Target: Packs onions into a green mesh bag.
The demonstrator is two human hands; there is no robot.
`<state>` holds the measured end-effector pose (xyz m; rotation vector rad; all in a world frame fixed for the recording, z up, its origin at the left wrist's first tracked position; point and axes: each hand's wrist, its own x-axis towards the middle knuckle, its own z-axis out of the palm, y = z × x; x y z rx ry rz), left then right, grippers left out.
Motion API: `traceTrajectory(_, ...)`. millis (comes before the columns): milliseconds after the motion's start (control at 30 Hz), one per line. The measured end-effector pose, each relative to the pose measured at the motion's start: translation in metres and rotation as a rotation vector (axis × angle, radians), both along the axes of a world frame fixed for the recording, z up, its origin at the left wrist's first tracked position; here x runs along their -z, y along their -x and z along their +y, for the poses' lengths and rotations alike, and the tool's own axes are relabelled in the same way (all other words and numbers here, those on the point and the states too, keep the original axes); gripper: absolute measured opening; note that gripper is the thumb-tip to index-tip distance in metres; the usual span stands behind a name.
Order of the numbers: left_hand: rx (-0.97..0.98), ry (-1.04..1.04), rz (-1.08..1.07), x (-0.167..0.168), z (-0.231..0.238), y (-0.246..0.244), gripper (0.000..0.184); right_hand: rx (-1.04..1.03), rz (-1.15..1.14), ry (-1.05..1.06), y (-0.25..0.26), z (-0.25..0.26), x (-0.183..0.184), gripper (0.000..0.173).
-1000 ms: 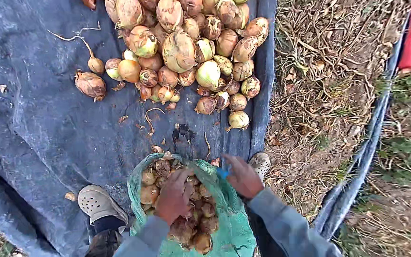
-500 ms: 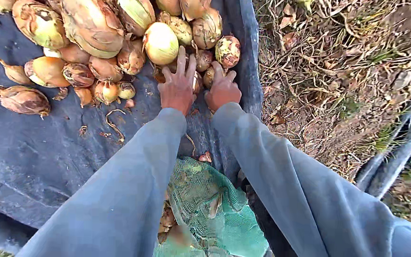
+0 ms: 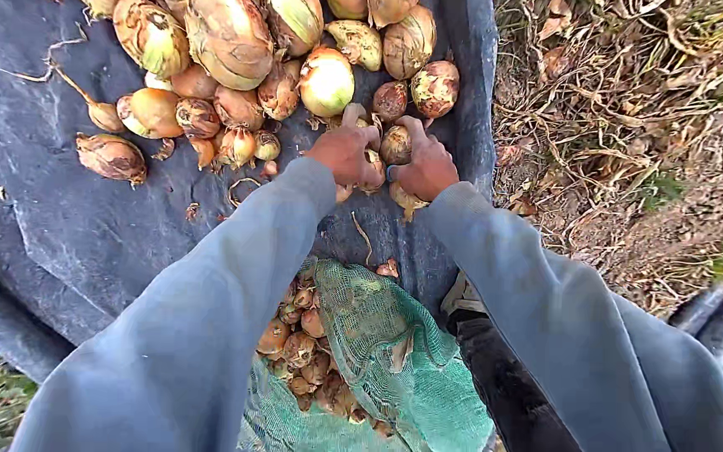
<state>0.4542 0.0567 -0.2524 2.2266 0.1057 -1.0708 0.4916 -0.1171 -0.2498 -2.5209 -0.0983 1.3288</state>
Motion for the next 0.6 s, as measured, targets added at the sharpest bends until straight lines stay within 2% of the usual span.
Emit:
traceTrajectory(33,-0.072,0.126,0.015,0.0,0.01,0.016,0.053,0.046,0.043,-0.089,0.017,-0.001,-0.005,0.091)
traceTrajectory(100,-0.262,0.301,0.163,-0.018,0.029,0.062,0.054,0.214,0.177,-0.283,0.06,0.004,-0.024,0.087)
traceTrajectory(167,-0.601,0.487,0.356,-0.051,0.043,0.13,0.051,0.36,0.296,-0.418,0.112,0.015,-0.056,0.084)
traceTrajectory(233,-0.963,0.628,0.5,-0.091,0.036,0.214,0.054,0.422,0.428,-0.488,0.17,0.019,-0.088,0.084)
traceTrajectory(267,-1.082,0.626,0.543,-0.108,0.024,0.258,0.058,0.355,0.509,-0.496,0.199,0.016,-0.1,0.084)
traceTrajectory(300,-1.109,0.569,0.594,-0.127,0.009,0.3,0.064,0.204,0.595,-0.476,0.222,0.011,-0.111,0.082)
traceTrajectory(333,-1.037,0.501,0.679,-0.144,-0.004,0.336,0.069,-0.014,0.668,-0.413,0.237,0.006,-0.12,0.077)
traceTrajectory(367,-0.884,0.44,0.757,-0.155,-0.013,0.365,0.067,-0.208,0.706,-0.344,0.243,0.002,-0.125,0.068)
traceTrajectory(433,-0.62,0.352,0.788,-0.16,-0.018,0.389,0.055,-0.298,0.554,-0.242,0.22,-0.008,-0.125,0.049)
traceTrajectory(467,-0.61,0.32,0.707,-0.158,-0.014,0.383,0.05,-0.254,0.366,-0.189,0.194,-0.013,-0.119,0.047)
traceTrajectory(533,-0.648,0.155,0.406,-0.143,-0.004,0.344,0.043,-0.154,-0.026,-0.081,0.123,-0.019,-0.095,0.056)
traceTrajectory(600,-0.667,-0.021,0.114,-0.119,0.008,0.279,0.041,-0.103,-0.277,0.036,0.046,-0.012,-0.069,0.071)
